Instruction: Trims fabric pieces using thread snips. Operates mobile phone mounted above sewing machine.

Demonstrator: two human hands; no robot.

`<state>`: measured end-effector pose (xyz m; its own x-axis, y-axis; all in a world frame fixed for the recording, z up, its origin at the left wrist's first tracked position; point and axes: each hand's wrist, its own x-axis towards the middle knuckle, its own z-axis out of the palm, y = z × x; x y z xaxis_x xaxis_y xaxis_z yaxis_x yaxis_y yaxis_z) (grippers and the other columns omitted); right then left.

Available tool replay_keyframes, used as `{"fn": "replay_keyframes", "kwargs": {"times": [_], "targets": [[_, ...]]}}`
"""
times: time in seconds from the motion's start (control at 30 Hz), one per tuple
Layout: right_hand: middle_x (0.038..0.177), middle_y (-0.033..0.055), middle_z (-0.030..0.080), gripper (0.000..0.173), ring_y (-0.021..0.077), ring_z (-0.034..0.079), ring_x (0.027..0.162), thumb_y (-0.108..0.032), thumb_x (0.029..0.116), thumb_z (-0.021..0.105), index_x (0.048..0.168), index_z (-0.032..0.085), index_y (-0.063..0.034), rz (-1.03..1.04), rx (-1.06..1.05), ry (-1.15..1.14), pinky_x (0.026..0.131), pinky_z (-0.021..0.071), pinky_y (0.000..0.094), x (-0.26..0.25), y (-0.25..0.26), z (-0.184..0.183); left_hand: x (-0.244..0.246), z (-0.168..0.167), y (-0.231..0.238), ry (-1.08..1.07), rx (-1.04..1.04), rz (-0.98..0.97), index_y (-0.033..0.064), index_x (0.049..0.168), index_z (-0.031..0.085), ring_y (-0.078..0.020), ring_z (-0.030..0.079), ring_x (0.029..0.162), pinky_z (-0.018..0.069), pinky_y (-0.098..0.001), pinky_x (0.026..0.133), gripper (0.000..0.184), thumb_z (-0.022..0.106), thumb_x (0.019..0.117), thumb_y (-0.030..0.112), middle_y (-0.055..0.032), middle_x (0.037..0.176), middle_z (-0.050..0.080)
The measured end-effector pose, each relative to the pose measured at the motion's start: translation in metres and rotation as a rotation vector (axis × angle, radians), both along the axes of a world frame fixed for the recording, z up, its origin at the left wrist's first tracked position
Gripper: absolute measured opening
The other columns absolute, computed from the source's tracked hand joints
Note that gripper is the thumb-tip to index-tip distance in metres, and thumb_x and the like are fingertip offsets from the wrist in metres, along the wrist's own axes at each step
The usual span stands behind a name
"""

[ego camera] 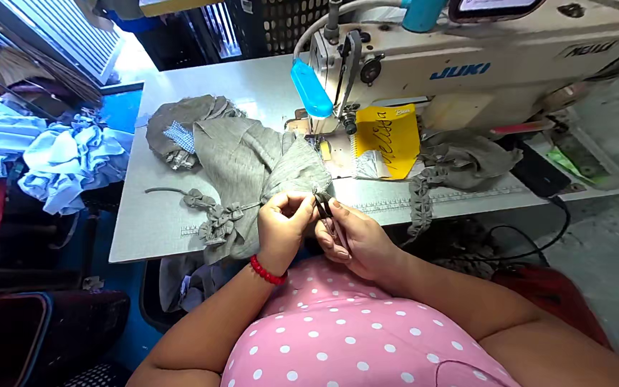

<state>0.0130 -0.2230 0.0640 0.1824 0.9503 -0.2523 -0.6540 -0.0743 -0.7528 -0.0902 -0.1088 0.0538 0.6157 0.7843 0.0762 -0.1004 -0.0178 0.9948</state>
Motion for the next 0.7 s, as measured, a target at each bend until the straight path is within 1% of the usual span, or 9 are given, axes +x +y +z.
{"fn": "replay_keyframes", "kwargs": {"times": [0.1,0.27,0.47,0.7], "targets": [[0.068,-0.0022,0.051,0.044,0.0014,0.04,0.047,-0.038,0.1128,0.022,0.099,0.055,-0.0108,-0.039,0.017,-0.021,0.044,0.034,0.015,-0.0028,0.0,0.0023,0.0001,0.0014,-0.0022,-0.039,0.021,0.007,0.0045,0.094,0.072,-0.0107,0.07,0.07,0.0621,-0.028,0.067,0.007,0.073,0.0896,0.0,-0.0028,0.081,0.073],[0.066,-0.0022,0.05,0.046,0.0021,0.039,0.046,-0.038,0.1129,0.023,0.091,0.053,-0.0111,-0.07,0.012,-0.022,0.043,0.033,0.0154,-0.0044,-0.0002,0.0042,0.0036,-0.0005,-0.006,-0.098,0.04,0.034,0.005,0.093,0.072,-0.009,0.068,0.069,0.0602,-0.0256,0.066,0.008,0.072,0.0886,-0.001,-0.0019,0.081,0.072],[0.066,-0.0015,0.051,0.043,0.0019,0.039,0.045,-0.036,0.113,0.024,0.098,0.054,-0.0101,-0.051,0.023,-0.017,0.043,0.0336,0.015,-0.0005,-0.0014,0.0046,0.0045,-0.0005,-0.0064,-0.102,0.04,0.038,0.0038,0.093,0.072,-0.0105,0.07,0.07,0.0615,-0.0275,0.067,0.007,0.072,0.0891,-0.002,-0.0035,0.081,0.073],[0.066,-0.0012,0.052,0.042,0.0014,0.04,0.045,-0.035,0.1129,0.025,0.099,0.055,-0.0096,-0.054,0.039,-0.02,0.043,0.0336,0.0148,0.0003,-0.0021,0.0028,0.0033,-0.0001,-0.0059,-0.106,0.065,0.026,0.0034,0.094,0.073,-0.0102,0.07,0.071,0.0613,-0.0267,0.067,0.006,0.071,0.0898,-0.001,-0.0036,0.083,0.074]]}}
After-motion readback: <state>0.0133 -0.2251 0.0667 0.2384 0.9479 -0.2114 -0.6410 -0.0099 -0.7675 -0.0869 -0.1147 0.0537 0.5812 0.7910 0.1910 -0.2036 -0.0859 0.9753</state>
